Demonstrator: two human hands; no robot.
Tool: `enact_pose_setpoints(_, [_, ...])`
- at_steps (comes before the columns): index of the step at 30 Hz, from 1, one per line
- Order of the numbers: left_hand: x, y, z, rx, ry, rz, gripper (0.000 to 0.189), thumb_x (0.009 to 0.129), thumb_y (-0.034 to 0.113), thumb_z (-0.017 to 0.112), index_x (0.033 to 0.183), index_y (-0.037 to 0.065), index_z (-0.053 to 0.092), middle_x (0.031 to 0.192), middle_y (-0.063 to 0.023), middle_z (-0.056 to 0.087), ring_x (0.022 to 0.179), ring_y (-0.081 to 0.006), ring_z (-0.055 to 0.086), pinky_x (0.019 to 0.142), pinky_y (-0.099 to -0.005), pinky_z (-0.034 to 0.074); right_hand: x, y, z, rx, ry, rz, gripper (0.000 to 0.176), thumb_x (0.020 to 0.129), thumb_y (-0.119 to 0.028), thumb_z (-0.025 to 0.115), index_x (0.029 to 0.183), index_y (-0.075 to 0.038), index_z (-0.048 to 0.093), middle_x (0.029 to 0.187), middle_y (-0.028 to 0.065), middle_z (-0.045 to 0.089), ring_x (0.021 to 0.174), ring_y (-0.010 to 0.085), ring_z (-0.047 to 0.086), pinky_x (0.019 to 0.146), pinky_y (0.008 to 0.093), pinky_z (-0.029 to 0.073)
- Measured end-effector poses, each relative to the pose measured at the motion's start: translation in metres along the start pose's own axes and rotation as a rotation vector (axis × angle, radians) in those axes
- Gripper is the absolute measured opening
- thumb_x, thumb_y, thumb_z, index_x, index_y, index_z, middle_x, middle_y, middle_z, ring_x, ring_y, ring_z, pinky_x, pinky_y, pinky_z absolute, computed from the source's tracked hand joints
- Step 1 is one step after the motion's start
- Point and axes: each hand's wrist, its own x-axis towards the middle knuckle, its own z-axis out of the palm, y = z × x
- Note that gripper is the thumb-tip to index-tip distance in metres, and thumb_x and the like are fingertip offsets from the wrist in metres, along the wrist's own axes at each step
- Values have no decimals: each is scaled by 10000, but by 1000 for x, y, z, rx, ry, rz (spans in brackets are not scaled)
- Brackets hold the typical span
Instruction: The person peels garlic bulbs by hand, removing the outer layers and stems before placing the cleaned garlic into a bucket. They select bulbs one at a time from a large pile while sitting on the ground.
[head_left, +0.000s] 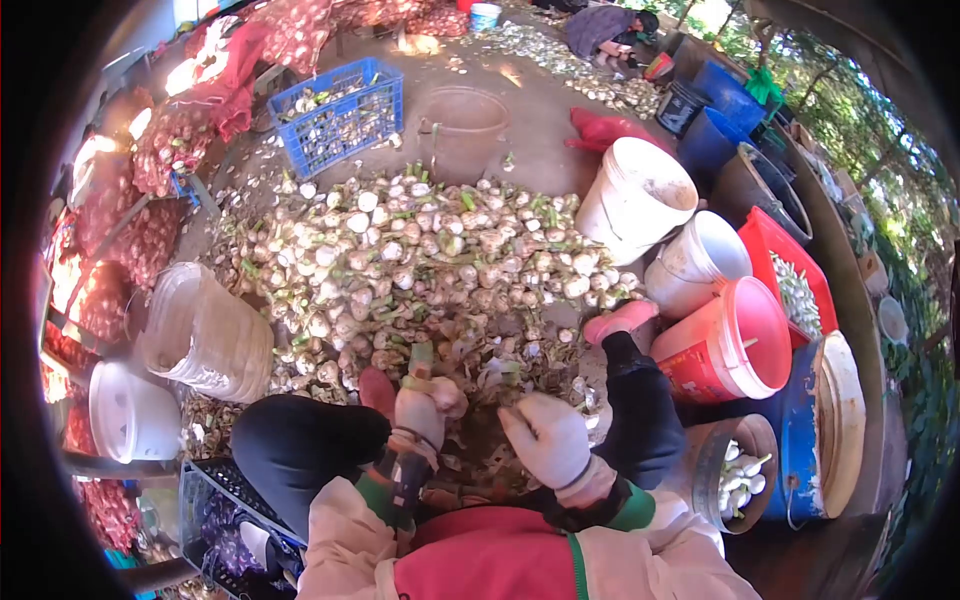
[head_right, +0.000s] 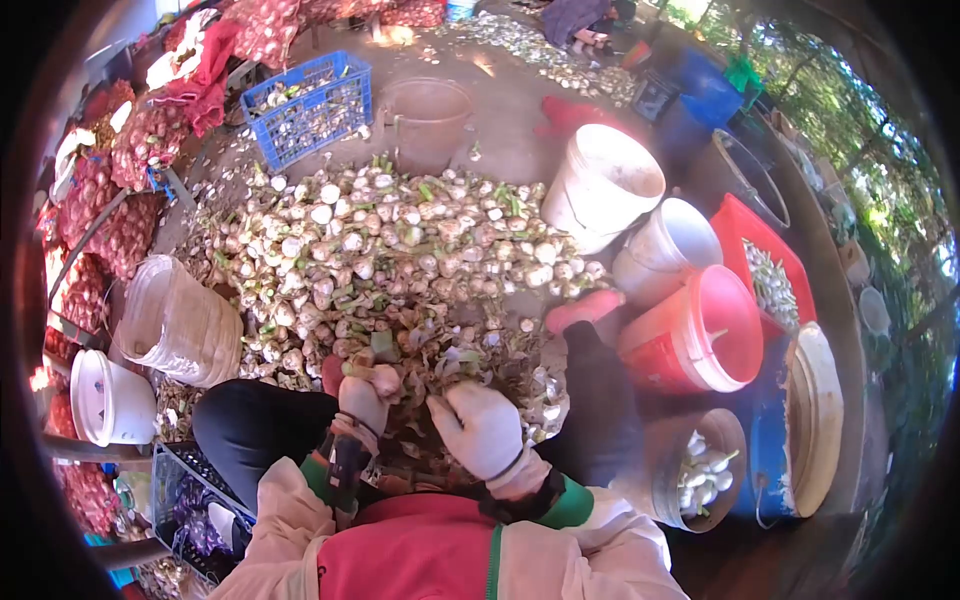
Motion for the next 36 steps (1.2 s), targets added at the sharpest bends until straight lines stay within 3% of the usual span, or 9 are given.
enact_pose_setpoints(4, [4, -19, 223, 302, 431, 136, 197, 926, 261, 480, 795, 113, 482, 694, -24, 533, 482, -146, 461, 417, -288, 358, -4, 18, 10, 159, -111, -72, 501, 718, -165, 784, 1136, -34, 541, 1169, 184, 579, 1103, 381, 543, 940, 436, 447])
enact_pose_setpoints(8, [-7, -6, 207, 1075, 166, 72, 352, 980, 340, 399, 812, 65, 540, 565, 5, 457, 431, -91, 369, 414, -244, 275, -10, 26, -3, -41, 136, 66, 509, 720, -178, 755, 1164, -63, 535, 1104, 169, 556, 1039, 363, 552, 881, 449, 448])
enact_pose_setpoints(14, [-12, -5, 233, 891, 115, -78, 289, 947, 279, 446, 785, 60, 544, 596, 15, 418, 465, -86, 347, 432, -252, 254, -7, 13, -15, -262, 27, -208, 431, 763, -157, 724, 1150, -74, 553, 1146, 162, 544, 1006, 322, 575, 820, 394, 473])
enact_pose_setpoints(17, [-15, -12, 218, 364, 135, -150, 245, 943, 239, 482, 794, 54, 541, 626, 17, 396, 507, -95, 379, 453, -241, 259, 6, 14, -34, 800, -452, 789, 427, 878, -182, 680, 1237, -16, 520, 1137, 97, 616, 975, 164, 606, 829, 273, 465])
enact_pose_setpoints(20, [-12, -17, 235, 601, 58, -62, 218, 932, 253, 496, 857, 53, 541, 694, -6, 426, 597, -141, 426, 519, -271, 338, -10, 40, -3, 1558, -210, 850, 490, 864, -172, 701, 1269, 11, 495, 1114, 69, 612, 962, 127, 596, 835, 280, 478])
enact_pose_setpoints(24, [-9, -14, 229, 1216, 44, 181, 283, 990, 246, 500, 1077, 2, 612, 825, -7, 578, 729, -94, 525, 631, -268, 443, -22, 18, -6, 804, -7, 392, 470, 904, -118, 641, 1320, 8, 463, 1171, 72, 580, 1047, 127, 564, 943, 287, 453])
enact_pose_setpoints(28, [-2, -24, 219, 1528, -35, 139, 231, 976, 172, 534, 1092, 3, 642, 872, -38, 659, 748, -115, 580, 691, -264, 473, -27, 48, 29, 1509, 39, 596, 400, 1013, -267, 473, 1305, 6, 491, 1185, 71, 589, 1042, 168, 579, 914, 293, 465])
enact_pose_setpoints(34, [-10, -11, 234, 1597, -59, 558, 132, 839, 100, 601, 899, 4, 668, 819, -171, 633, 790, -340, 630, 747, -376, 499, -20, 44, 47, 702, 148, 502, 501, 1037, -405, 346, 1155, 5, 609, 1016, 124, 651, 883, 187, 613, 817, 327, 488])
enact_pose_setpoints(36, [-19, -13, 227, 1618, -92, 333, 114, 808, 98, 625, 853, -4, 645, 812, -168, 618, 782, -349, 616, 716, -393, 488, -3, 57, 37, 662, 30, 655, 452, 1029, -379, 398, 1115, 2, 625, 995, 112, 657, 840, 196, 618, 791, 331, 494])
